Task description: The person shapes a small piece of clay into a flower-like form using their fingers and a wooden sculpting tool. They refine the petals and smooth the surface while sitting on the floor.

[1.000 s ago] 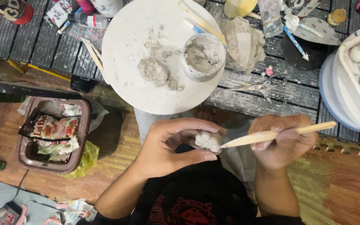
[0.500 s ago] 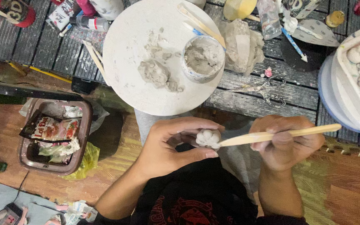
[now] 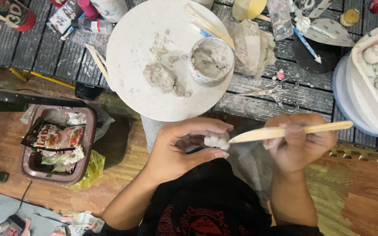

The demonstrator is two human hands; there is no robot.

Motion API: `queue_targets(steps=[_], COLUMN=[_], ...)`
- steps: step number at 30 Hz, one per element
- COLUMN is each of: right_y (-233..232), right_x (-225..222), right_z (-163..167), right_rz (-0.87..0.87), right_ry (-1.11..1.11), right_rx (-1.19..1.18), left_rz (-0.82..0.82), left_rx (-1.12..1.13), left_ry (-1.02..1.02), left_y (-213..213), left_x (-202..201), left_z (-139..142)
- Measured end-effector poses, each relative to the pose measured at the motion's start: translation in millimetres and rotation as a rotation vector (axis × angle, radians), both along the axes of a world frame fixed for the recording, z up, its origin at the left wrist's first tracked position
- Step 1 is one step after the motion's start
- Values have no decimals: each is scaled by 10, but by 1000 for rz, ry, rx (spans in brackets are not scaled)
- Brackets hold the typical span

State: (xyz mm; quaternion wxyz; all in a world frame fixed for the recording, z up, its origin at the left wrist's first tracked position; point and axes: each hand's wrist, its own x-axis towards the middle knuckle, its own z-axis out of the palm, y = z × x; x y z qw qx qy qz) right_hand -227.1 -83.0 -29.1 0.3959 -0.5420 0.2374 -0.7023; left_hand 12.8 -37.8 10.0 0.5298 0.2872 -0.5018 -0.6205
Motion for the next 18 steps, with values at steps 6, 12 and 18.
queue_targets(steps=[6, 12, 18], right_y=[-70, 316, 609], right_x=[-223, -258, -204], right_z=[-268, -525, -632], right_rz=[166, 281, 186], right_ry=[-274, -228, -120], right_rx=[-98, 2, 87], left_rz=[-6, -3, -43], left_rx=[-32, 11, 272], left_ry=[194, 484, 848], left_y=[27, 67, 79], left_x=[-30, -99, -243], left_z=[-155, -328, -397])
